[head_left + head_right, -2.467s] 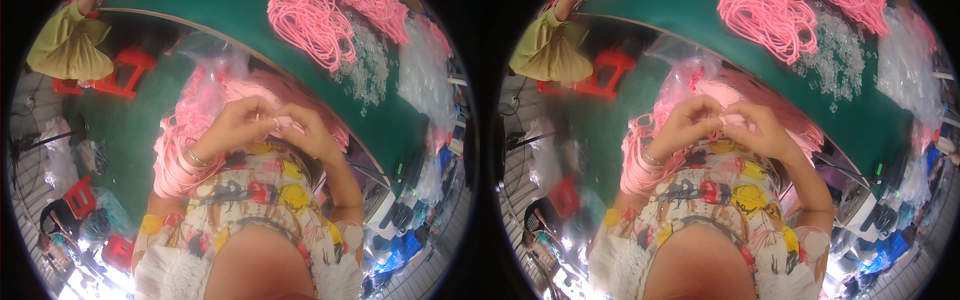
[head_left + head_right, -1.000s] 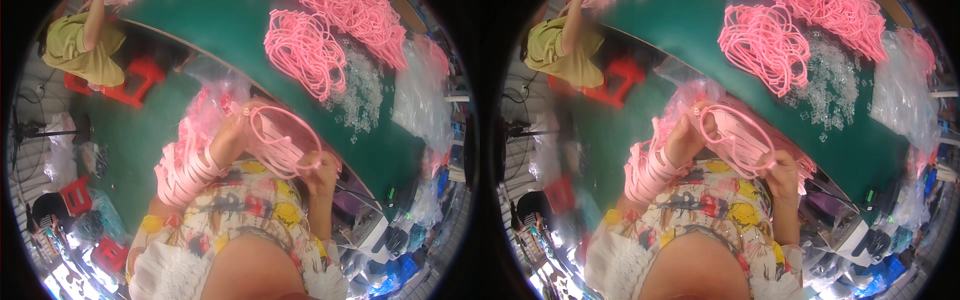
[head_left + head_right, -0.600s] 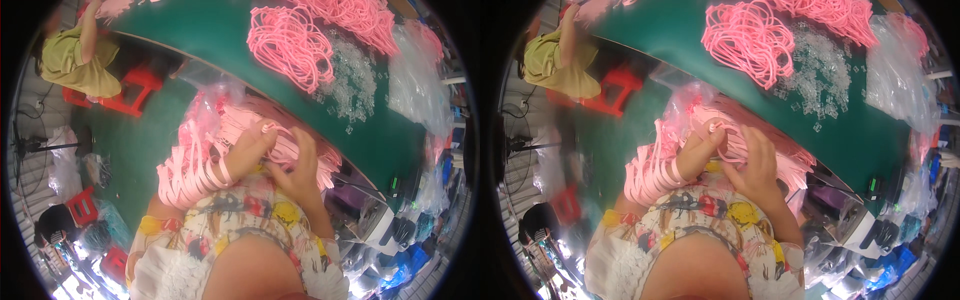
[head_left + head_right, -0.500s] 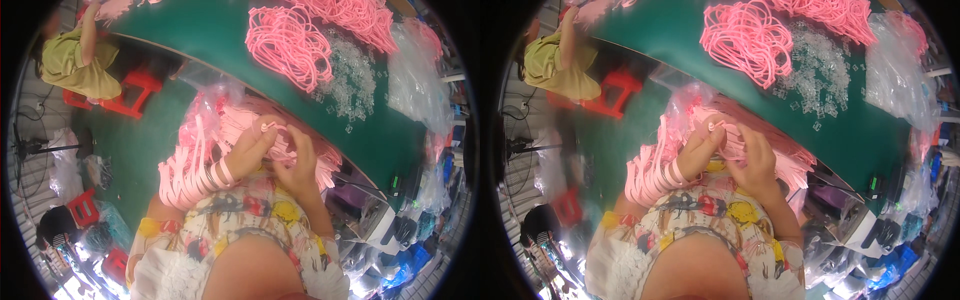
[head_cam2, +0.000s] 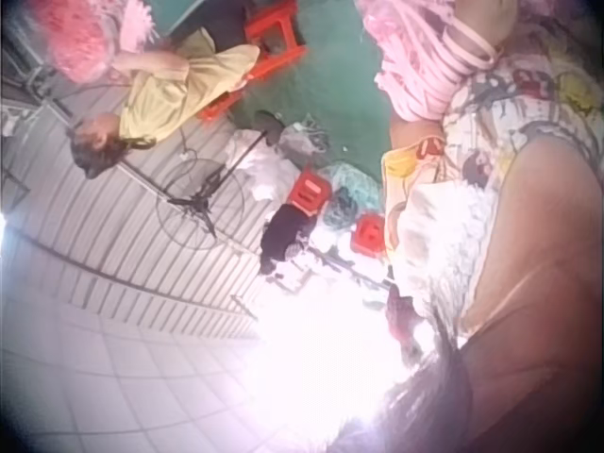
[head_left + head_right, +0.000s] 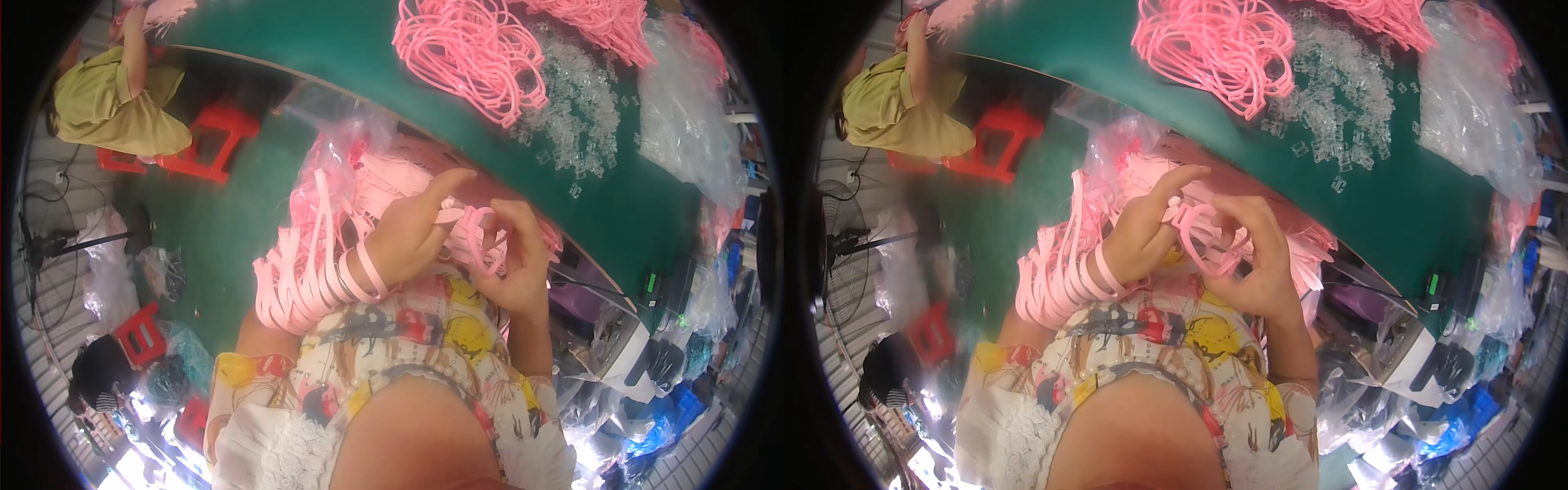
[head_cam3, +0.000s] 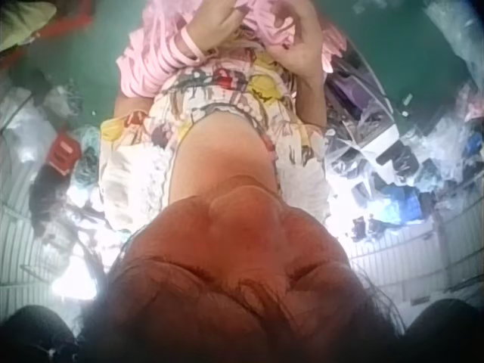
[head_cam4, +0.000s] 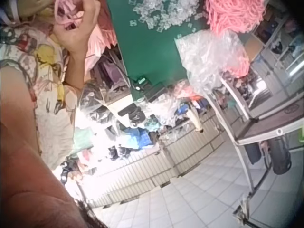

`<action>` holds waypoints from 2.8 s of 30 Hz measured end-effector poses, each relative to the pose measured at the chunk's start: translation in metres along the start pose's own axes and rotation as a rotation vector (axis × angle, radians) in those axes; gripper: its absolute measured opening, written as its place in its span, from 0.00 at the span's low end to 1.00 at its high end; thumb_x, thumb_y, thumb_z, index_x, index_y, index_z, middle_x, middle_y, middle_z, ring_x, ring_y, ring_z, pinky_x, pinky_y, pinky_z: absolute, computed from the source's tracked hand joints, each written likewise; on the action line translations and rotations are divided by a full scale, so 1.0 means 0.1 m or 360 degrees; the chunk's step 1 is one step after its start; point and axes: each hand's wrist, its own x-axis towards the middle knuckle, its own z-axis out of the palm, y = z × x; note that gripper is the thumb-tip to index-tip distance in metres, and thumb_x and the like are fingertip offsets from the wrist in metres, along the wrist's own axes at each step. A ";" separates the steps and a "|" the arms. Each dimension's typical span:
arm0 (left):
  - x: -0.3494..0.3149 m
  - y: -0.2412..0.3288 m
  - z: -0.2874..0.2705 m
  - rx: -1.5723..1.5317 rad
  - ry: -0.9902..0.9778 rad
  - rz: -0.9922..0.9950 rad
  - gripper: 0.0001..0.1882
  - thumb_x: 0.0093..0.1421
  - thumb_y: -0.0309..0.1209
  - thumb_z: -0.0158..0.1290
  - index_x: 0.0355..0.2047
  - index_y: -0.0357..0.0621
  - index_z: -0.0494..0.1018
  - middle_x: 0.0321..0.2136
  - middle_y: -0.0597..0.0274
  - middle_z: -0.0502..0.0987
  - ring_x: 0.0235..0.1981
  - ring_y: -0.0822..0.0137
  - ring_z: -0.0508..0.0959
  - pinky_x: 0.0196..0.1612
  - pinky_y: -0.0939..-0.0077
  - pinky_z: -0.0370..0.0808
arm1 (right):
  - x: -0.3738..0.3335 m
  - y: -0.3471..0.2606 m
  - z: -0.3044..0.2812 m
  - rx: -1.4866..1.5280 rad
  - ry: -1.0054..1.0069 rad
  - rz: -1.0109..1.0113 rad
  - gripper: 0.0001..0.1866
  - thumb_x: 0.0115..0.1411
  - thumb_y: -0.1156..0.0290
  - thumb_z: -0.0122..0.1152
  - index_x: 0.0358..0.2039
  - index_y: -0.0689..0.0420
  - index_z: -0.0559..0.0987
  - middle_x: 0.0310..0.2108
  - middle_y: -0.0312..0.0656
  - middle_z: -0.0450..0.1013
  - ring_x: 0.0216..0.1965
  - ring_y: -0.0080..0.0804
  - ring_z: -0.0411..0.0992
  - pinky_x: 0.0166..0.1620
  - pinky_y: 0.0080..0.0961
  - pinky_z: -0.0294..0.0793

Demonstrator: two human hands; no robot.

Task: The person sits at a green work table in a workshop and assembles pink fabric straps by hand. They repeatedly pick up a strap and a small clear plastic clip, insert the strap end into the clip, and place the finished unit on a growing pile.

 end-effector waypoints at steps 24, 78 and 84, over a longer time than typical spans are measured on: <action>-0.02 -0.05 0.03 0.0123 0.0049 0.0096 0.29 0.53 0.23 0.43 0.58 0.45 0.58 0.44 0.40 0.73 0.40 0.38 0.75 0.42 0.51 0.72 | 0.00 0.01 -0.03 0.0046 -0.0052 0.0057 0.37 0.35 0.78 0.63 0.52 0.59 0.70 0.35 0.39 0.67 0.32 0.26 0.65 0.39 0.23 0.65; -0.07 -0.30 -0.26 -0.0919 -0.0543 -0.0702 0.08 0.57 0.29 0.50 0.26 0.39 0.74 0.18 0.68 0.71 0.15 0.79 0.67 0.18 0.83 0.63 | 0.14 -0.08 -0.35 -0.0514 -0.0730 0.0476 0.15 0.43 0.73 0.62 0.34 0.63 0.76 0.28 0.37 0.70 0.29 0.21 0.67 0.32 0.20 0.65; -0.06 -0.20 -0.25 -0.0342 -0.0519 -0.0086 0.08 0.60 0.29 0.51 0.29 0.35 0.73 0.26 0.64 0.74 0.28 0.76 0.71 0.30 0.78 0.68 | 0.12 -0.15 -0.33 0.0113 -0.0538 0.1398 0.06 0.53 0.75 0.60 0.30 0.64 0.79 0.21 0.37 0.72 0.28 0.19 0.70 0.29 0.20 0.66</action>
